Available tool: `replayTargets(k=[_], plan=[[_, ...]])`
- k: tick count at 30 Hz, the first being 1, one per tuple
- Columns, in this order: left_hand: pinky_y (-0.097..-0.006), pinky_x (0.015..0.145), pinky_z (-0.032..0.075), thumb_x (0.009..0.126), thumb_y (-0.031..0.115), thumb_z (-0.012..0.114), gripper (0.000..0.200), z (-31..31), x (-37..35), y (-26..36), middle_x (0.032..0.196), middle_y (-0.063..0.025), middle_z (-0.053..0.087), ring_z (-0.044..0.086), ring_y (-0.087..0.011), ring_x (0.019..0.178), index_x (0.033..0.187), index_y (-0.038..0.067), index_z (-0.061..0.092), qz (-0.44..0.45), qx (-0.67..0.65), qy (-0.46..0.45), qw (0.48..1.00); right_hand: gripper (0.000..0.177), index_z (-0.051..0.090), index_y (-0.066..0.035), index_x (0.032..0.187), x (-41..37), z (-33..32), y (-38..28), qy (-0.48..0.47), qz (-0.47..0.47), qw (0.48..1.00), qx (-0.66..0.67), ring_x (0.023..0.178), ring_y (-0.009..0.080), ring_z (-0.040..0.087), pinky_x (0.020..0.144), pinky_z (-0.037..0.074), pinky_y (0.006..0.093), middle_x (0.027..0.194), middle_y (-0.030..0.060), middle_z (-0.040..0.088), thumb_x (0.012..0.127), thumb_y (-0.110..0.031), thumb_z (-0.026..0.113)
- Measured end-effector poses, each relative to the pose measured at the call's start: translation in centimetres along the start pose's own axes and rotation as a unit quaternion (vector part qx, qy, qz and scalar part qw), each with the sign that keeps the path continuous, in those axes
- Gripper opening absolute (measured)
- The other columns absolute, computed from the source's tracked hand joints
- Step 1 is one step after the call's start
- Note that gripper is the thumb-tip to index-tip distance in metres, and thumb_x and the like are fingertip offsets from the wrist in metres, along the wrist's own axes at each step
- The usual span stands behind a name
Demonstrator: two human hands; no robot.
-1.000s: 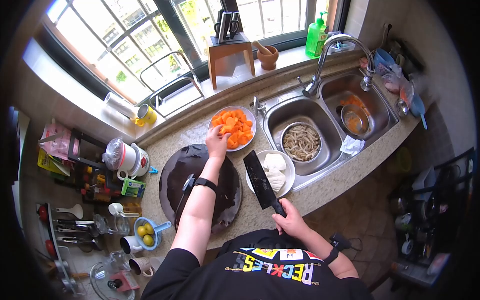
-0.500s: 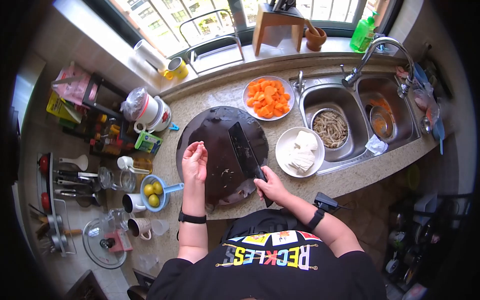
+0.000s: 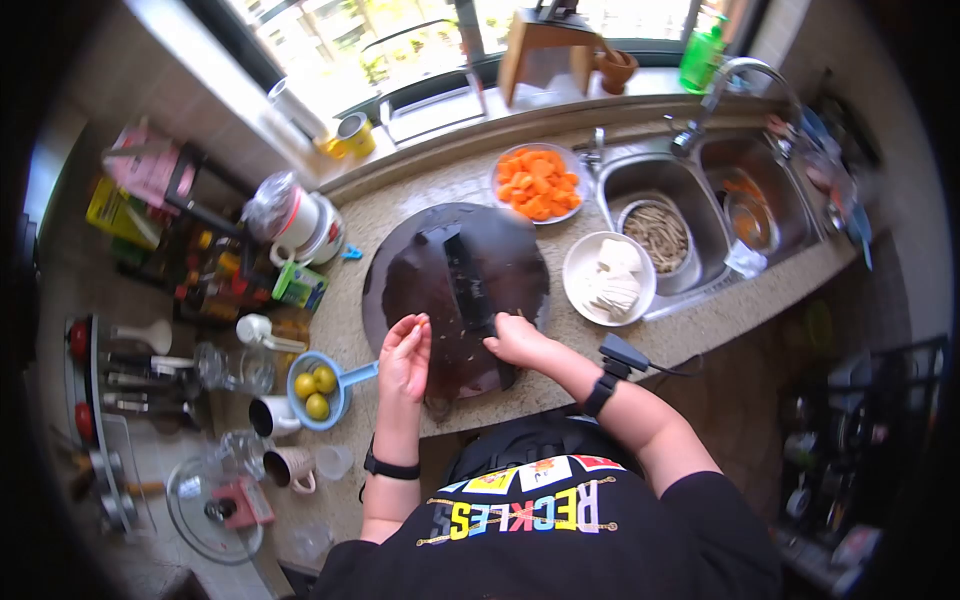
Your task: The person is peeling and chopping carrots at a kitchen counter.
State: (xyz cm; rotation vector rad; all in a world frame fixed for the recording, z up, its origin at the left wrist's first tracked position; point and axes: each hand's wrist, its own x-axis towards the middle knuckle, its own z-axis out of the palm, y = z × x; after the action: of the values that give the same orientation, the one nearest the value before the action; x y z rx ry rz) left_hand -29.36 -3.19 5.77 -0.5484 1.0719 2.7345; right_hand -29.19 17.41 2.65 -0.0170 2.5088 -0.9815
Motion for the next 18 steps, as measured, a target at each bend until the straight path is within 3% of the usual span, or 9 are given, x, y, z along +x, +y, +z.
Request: replayTargets(k=[6, 11, 13, 18], plan=[[-0.0288, 0.085, 0.054, 0.084, -0.01, 0.056, 0.016, 0.7, 0.1, -1.0, 0.099, -0.0156, 0.064, 0.063, -0.0212, 0.093, 0.097, -0.001, 0.059, -0.039, 0.022, -0.054, 0.998, 0.045, 0.055, 0.008, 0.096, -0.7, 0.1, -2.4, 0.037, 0.017, 0.998, -0.04, 0.087, 0.0402, 0.063, 0.077, 0.051, 0.0454, 0.089, 0.0274, 0.063, 0.08, -0.033, 0.067], [-0.029, 0.087, 0.054, 0.084, -0.009, 0.056, 0.016, 3.3, -0.7, -2.0, 0.1, -0.0158, 0.064, 0.063, -0.0215, 0.095, 0.097, -0.001, 0.059, -0.057, 0.039, -0.105, 0.992, 0.053, 0.053, 0.006, 0.094, -3.8, -0.6, -3.4, 0.074, -0.016, 0.995, -0.071, 0.082, 0.0402, 0.064, 0.072, 0.052, 0.0451, 0.083, 0.025, 0.064, 0.079, -0.044, 0.067], [-0.0286, 0.086, 0.054, 0.084, -0.009, 0.056, 0.015, 4.5, -1.5, -2.7, 0.099, -0.0155, 0.064, 0.063, -0.021, 0.094, 0.097, -0.001, 0.059, -0.045, 0.057, -0.1, 0.992, 0.05, 0.053, 0.006, 0.095, -6.2, -1.7, -3.6, 0.073, -0.018, 0.995, -0.064, 0.083, 0.0371, 0.065, 0.071, 0.053, 0.0431, 0.086, 0.0229, 0.064, 0.079, -0.038, 0.069], [-0.0275, 0.082, 0.055, 0.085, -0.008, 0.056, 0.011, 8.2, -2.6, -6.7, 0.098, -0.0145, 0.064, 0.064, -0.0194, 0.09, 0.094, -0.001, 0.059, -0.049, 0.088, -0.123, 0.987, 0.042, 0.051, 0.004, 0.096, -12.2, -3.8, 1.9, 0.025, -0.061, 0.998, -0.024, 0.083, 0.042, 0.062, 0.073, 0.049, 0.0483, 0.084, 0.0256, 0.063, 0.084, -0.035, 0.062]])
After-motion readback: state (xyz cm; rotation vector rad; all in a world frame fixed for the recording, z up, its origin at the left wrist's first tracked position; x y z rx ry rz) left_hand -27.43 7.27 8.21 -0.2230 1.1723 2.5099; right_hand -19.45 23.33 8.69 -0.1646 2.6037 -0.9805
